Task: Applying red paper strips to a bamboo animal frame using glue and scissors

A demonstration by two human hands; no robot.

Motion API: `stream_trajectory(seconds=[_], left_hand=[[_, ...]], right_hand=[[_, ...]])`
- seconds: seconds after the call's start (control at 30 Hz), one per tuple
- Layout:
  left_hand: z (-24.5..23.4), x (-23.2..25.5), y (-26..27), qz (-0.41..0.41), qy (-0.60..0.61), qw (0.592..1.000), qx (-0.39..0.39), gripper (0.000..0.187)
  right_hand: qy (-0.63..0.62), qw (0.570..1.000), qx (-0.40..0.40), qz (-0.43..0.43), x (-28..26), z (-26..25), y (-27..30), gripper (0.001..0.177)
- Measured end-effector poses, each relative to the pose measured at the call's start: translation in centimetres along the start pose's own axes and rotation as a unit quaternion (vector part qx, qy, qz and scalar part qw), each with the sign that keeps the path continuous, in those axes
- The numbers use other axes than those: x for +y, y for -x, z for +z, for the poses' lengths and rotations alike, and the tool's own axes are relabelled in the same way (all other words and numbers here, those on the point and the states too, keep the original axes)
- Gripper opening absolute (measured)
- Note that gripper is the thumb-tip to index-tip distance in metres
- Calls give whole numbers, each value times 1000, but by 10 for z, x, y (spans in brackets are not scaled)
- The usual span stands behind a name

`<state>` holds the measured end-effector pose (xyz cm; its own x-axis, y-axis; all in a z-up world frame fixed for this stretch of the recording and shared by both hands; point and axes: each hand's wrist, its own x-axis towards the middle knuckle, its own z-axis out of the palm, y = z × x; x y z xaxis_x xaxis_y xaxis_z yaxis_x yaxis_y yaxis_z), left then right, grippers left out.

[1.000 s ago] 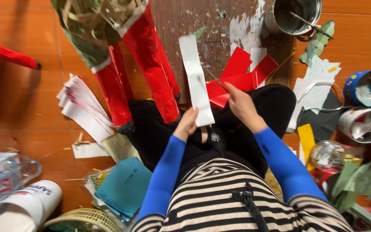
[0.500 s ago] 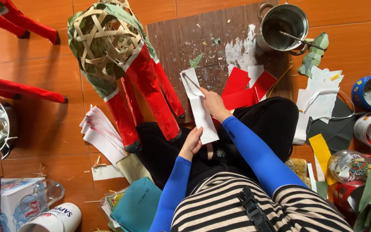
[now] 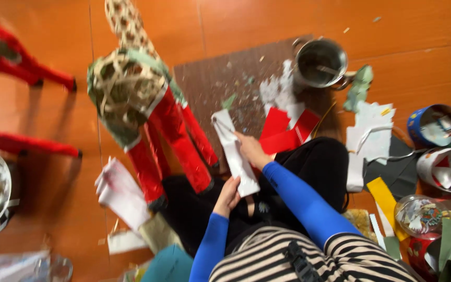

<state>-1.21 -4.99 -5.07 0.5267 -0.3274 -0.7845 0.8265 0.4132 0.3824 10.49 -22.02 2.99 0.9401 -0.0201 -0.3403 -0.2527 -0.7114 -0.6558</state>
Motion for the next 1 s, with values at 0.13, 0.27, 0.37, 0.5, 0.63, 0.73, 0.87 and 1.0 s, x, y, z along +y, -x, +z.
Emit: stream_trajectory(seconds=[0.13,0.27,0.37,0.5,0.63,0.73,0.87,1.0], left_hand=[[7,7,-1,-22,-13,1000,13,54],[2,12,12,-11,68,993,-91,42],[9,16,16,-15,62,995,-75,44],[13,20,21,-11,65,994,-86,38],[16,23,25,-20,72,994,-80,41],[17,23,26,-18,72,995,-68,38],[17,24,28,-18,64,996,-63,39],[18,23,26,-25,62,996,-66,40]], right_hand=[[16,999,28,42,45,-1,-9,53],[-244,950,170,94,77,-45,-13,36],[-216,920,323,57,128,-95,-37,42],[-225,887,397,66,159,-164,-71,36],[-463,827,292,124,163,-203,-87,68],[-610,744,261,85,166,-209,-86,88],[-719,625,297,60,174,-191,-73,82],[-747,590,302,55,178,-177,-53,54]])
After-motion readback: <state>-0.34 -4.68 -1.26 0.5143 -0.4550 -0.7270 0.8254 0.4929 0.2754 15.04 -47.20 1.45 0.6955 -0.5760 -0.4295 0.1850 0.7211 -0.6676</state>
